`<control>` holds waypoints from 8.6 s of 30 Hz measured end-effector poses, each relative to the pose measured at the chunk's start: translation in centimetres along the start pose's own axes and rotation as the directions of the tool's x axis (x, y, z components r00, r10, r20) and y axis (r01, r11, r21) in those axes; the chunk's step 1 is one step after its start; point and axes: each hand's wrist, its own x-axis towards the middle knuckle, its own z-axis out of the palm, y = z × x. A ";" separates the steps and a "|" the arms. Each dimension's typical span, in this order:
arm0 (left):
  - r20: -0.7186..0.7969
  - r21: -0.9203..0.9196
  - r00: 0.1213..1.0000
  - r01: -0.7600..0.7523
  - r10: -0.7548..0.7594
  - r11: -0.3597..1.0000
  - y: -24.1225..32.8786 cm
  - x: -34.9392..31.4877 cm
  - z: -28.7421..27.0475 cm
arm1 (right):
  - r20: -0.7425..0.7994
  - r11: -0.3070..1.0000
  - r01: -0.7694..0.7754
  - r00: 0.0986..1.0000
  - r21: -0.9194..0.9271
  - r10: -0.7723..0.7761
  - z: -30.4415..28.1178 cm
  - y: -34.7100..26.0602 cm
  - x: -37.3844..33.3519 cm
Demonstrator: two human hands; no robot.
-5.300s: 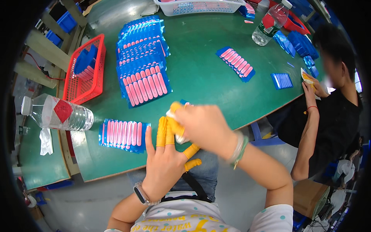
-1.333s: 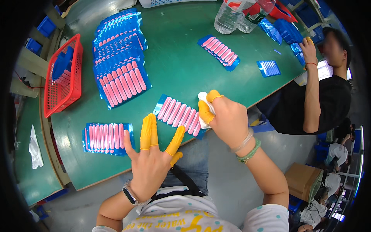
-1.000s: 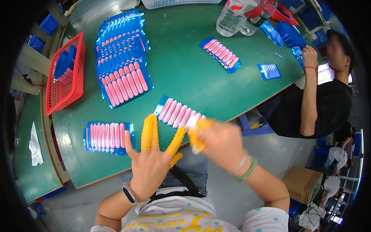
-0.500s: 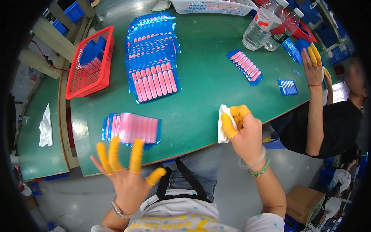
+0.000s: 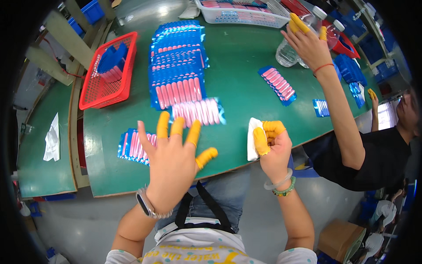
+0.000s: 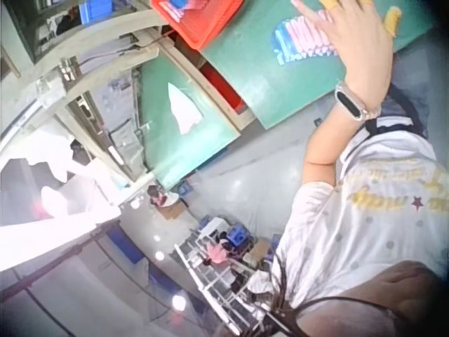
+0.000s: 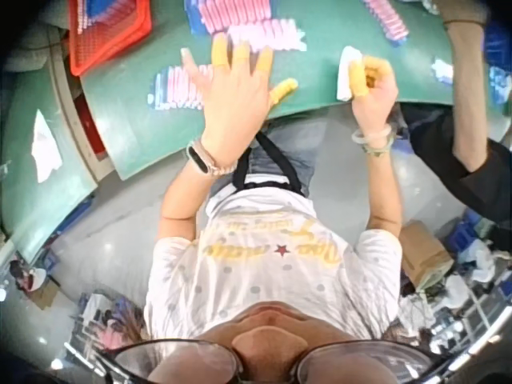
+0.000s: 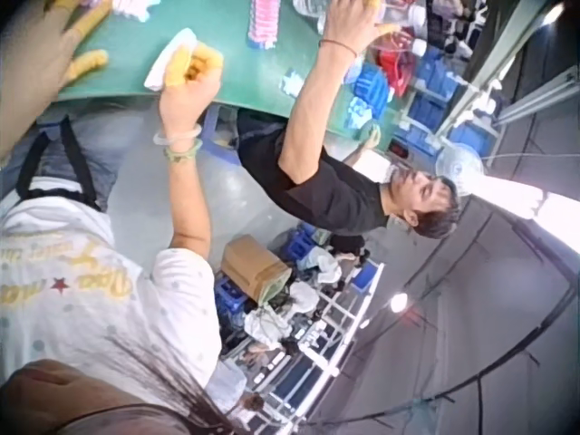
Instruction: The person cleans pink plastic components arranged on a table, wiping them with a cloth and liquid from a water bottle.
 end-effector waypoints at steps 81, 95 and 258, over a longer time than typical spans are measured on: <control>0.026 0.035 0.964 -0.265 0.264 0.964 2.6 -4.5 3.4 | 0.334 0.644 0.439 0.898 -0.627 -0.287 0.1 0.1 -7.1; -0.105 0.040 0.967 0.236 -0.231 0.971 -5.7 -8.7 -2.4 | -0.068 0.979 0.203 0.977 0.019 -0.201 1.2 0.7 -1.1; 0.086 -0.170 0.968 -0.217 0.234 0.961 3.1 -4.6 2.9 | 0.377 0.511 0.442 0.897 -0.737 -0.232 -1.8 -1.6 0.2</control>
